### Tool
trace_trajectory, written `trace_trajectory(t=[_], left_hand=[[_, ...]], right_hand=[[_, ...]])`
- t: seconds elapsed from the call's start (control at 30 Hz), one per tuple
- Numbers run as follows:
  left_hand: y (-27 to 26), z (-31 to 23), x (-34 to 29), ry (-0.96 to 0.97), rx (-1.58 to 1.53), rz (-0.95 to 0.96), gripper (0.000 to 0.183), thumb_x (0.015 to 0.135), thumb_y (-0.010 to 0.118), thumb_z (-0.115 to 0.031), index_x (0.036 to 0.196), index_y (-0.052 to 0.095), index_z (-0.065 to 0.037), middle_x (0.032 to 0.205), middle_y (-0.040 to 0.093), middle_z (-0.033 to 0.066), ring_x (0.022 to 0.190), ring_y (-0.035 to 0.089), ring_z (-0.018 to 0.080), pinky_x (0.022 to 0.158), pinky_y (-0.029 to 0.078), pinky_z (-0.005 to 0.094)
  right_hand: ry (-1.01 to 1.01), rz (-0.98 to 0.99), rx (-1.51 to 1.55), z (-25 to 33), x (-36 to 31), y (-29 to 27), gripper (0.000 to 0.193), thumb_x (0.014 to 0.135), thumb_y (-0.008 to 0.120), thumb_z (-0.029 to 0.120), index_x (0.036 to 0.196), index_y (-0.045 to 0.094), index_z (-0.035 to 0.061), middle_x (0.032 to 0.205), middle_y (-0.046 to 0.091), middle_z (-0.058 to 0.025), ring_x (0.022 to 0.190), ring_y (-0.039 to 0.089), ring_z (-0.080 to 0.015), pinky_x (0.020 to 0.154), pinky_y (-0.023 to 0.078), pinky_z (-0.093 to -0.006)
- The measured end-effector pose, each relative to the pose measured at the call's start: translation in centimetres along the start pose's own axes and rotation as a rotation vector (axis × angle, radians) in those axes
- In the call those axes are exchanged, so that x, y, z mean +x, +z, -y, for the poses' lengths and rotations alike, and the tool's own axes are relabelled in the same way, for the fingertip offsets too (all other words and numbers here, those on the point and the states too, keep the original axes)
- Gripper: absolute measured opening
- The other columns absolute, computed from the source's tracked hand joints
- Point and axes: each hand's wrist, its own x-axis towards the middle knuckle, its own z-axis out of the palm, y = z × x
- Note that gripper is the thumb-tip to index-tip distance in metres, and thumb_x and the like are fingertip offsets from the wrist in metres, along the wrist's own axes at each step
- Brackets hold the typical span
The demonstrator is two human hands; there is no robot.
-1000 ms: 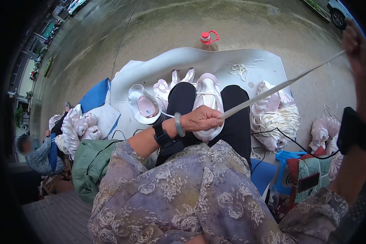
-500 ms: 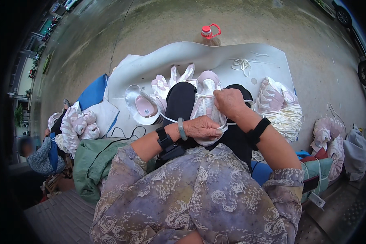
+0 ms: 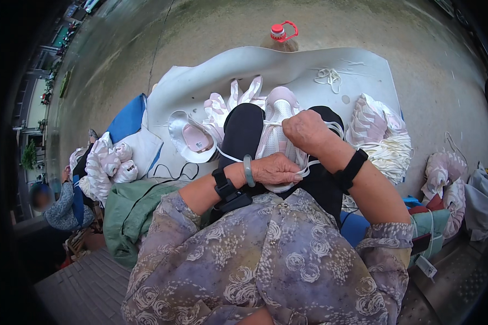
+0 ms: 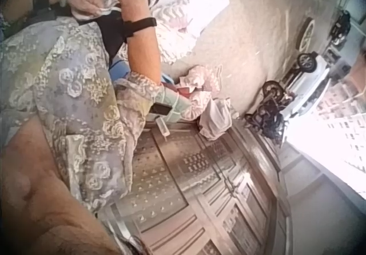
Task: The recorder is threading laces into multiple pairs of white and pink athletic shoes.
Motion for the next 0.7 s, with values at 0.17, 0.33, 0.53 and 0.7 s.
trace_trajectory(t=[0.17, 0.33, 0.53, 0.7], left_hand=[[-0.1, -0.2, 0.0, 0.014, -0.003, -0.002, 0.030, 0.089, 0.051, -0.027, 0.073, 0.054, -0.001, 0.055, 0.047, 0.0051, 0.050, 0.042, 0.0144, 0.051, 0.037, 0.0286], [0.4, 0.3, 0.0, 0.027, 0.036, -0.040, 0.030, 0.088, 0.051, -0.027, 0.072, 0.053, -0.001, 0.057, 0.049, 0.0092, 0.050, 0.045, 0.0187, 0.052, 0.038, 0.0307], [0.4, 0.3, 0.2, 0.058, 0.028, -0.040, 0.030, 0.087, 0.051, -0.027, 0.071, 0.053, -0.001, 0.057, 0.047, 0.0116, 0.050, 0.045, 0.0219, 0.052, 0.038, 0.0324], [0.6, 0.3, 0.3, 0.064, 0.008, -0.058, 0.030, 0.087, 0.051, -0.026, 0.071, 0.053, -0.001, 0.057, 0.047, 0.0119, 0.050, 0.044, 0.0224, 0.052, 0.037, 0.0329]], right_hand=[[0.058, -0.096, 0.061, -0.8, -0.5, 1.8, 0.006, 0.073, 0.055, 0.013, 0.073, 0.056, 0.0067, 0.060, 0.060, -0.0092, 0.056, 0.061, -0.0245, 0.050, 0.047, -0.0366], [0.296, -0.394, 0.480, -0.6, -2.6, 4.8, 0.012, 0.077, 0.050, 0.017, 0.076, 0.052, 0.0052, 0.060, 0.056, -0.0144, 0.058, 0.057, -0.0324, 0.053, 0.044, -0.0423], [0.304, -0.386, 0.518, -0.2, -2.4, 3.7, 0.010, 0.077, 0.051, 0.016, 0.079, 0.051, 0.0059, 0.060, 0.056, -0.0133, 0.058, 0.057, -0.0329, 0.053, 0.044, -0.0424], [0.177, -0.126, 0.212, 0.0, -1.5, 2.1, 0.011, 0.077, 0.053, 0.016, 0.079, 0.052, 0.0057, 0.058, 0.057, -0.0108, 0.056, 0.058, -0.0311, 0.050, 0.045, -0.0399]])
